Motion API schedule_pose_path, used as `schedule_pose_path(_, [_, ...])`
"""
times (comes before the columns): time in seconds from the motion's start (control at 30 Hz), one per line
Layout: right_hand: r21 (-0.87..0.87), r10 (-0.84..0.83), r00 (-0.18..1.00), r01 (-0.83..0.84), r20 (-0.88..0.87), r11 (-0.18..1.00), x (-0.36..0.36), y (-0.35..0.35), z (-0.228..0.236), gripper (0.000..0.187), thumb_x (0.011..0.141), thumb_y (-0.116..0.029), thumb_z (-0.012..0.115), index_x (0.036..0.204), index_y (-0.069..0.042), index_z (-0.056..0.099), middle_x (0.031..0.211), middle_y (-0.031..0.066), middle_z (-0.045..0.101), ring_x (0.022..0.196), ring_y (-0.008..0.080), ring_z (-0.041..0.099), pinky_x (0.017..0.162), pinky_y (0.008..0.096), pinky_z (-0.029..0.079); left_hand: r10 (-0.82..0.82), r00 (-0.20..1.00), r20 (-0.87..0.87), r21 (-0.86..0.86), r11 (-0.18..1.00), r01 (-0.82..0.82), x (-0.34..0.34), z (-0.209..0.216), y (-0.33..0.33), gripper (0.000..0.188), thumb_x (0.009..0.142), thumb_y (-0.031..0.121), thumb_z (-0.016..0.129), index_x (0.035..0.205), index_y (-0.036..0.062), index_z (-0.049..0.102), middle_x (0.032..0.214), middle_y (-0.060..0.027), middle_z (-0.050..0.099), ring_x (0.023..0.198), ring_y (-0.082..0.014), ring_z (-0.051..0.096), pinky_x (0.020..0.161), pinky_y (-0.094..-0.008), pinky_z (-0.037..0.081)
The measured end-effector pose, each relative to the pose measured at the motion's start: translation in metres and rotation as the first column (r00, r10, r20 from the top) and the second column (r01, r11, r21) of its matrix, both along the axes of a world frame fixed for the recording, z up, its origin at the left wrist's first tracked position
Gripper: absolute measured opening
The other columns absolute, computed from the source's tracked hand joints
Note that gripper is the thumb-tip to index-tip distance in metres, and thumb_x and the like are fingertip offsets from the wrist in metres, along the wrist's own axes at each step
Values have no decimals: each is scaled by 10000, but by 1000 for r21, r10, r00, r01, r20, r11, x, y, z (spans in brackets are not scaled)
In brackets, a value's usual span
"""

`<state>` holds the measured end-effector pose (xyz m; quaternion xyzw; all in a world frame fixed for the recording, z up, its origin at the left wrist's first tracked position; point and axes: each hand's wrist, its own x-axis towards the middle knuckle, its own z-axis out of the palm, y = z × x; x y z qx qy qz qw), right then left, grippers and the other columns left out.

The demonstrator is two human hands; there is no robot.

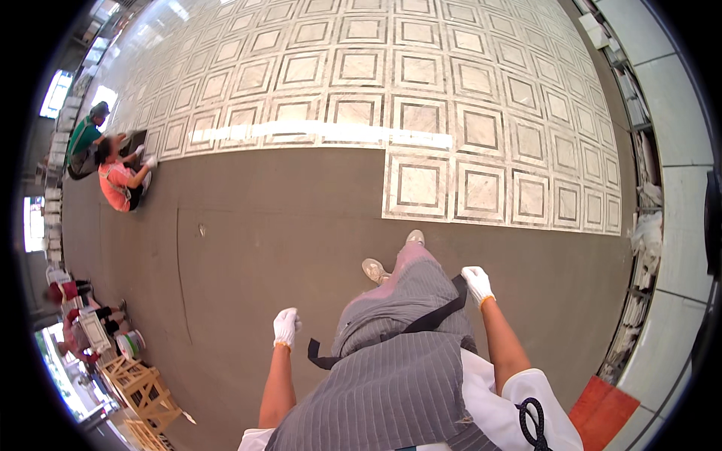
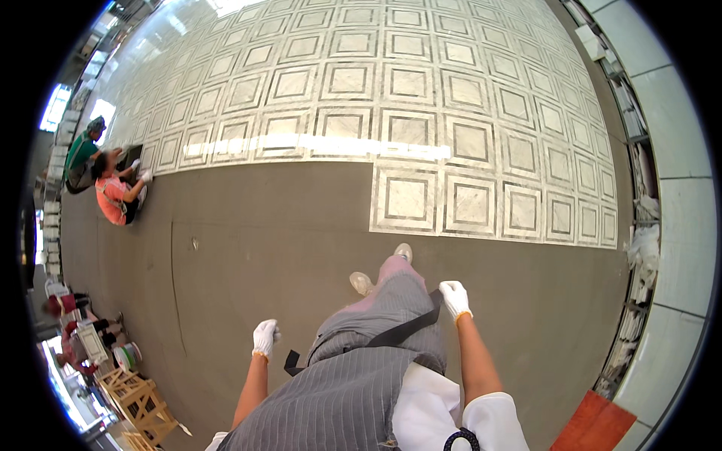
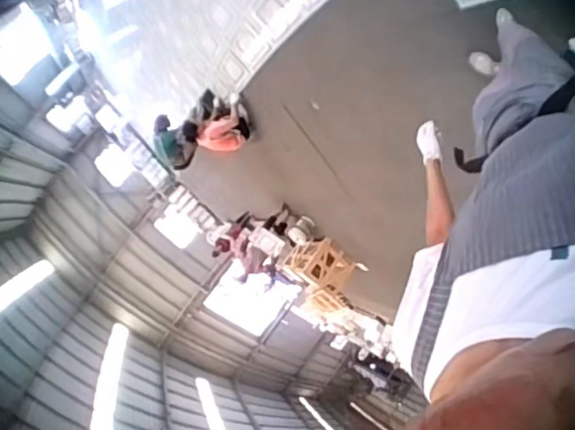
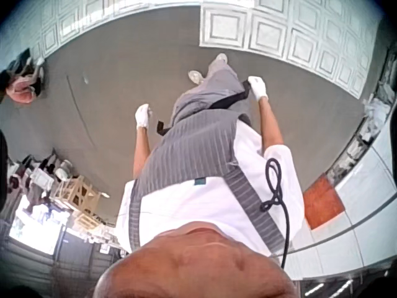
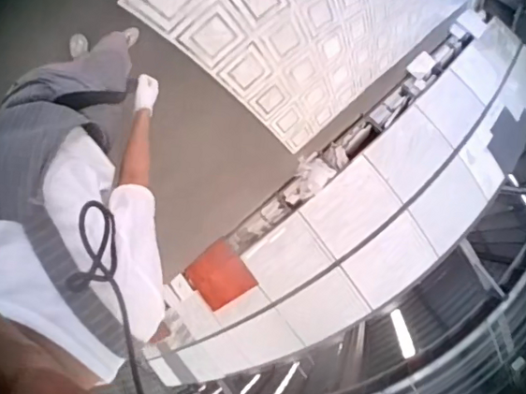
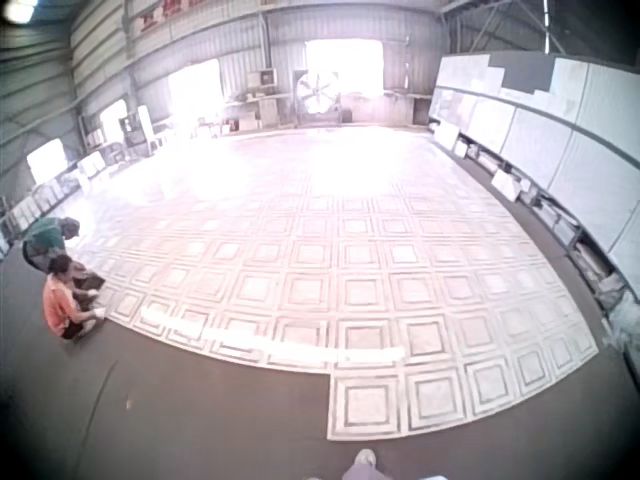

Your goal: The person picks up square patterned tiles from a stack and places them onto the floor in a grid pattern. They align the tiles with existing ones and adjust their positions to ensure a proper fit.

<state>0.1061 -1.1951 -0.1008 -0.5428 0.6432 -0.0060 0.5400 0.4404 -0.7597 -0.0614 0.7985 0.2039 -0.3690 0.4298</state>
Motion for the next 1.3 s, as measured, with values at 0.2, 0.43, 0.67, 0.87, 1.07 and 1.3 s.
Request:
schedule_pose_path(0.2, [187,-306,952,304,-18,934,3,-14,21,190,845,-195,578,944,-32,592,762,76,630,594,165,611,511,313,513,-249,966,73,-154,954,257,67,22,-142,209,874,233,627,946,38,654,711,-7,607,590,-85,555,527,-232,464])
schedule_pose_path(0.43, [247,-454,882,415,128,876,67,-59,22,214,867,-222,584,998,-54,601,799,53,628,685,144,606,600,310,519,-516,852,92,-25,854,520,110,18,-197,273,867,280,629,840,11,657,660,-6,591,557,-83,527,513,-250,450])
schedule_pose_path(0.67, [86,-663,721,661,200,745,87,-42,-2,284,881,-228,595,1041,7,603,879,93,655,782,154,629,719,283,513,-723,689,-38,56,687,724,213,19,-268,311,858,309,634,733,24,623,608,-12,571,505,-92,511,465,-256,432])
schedule_pose_path(0.87, [153,-895,445,883,26,443,119,50,-28,229,882,-213,535,886,3,611,747,63,617,659,130,589,616,279,490,-916,378,-131,17,379,925,328,3,-420,296,853,319,633,759,38,630,600,-2,560,495,-88,500,464,-245,407])
schedule_pose_path(1.07, [371,-999,-7,929,32,5,298,70,19,197,879,-184,512,694,-138,464,590,-32,450,475,77,417,422,257,338,-959,258,-117,13,258,966,441,15,-545,335,858,359,641,790,31,634,650,-8,563,503,-90,502,462,-246,424])
schedule_pose_path(1.3, [417,-965,-221,897,142,-144,395,62,48,173,898,-199,537,755,-119,483,627,-30,454,472,59,404,404,233,332,-976,115,-182,12,115,993,507,2,-590,334,844,341,634,783,12,635,629,-17,553,496,-106,497,440,-251,413])
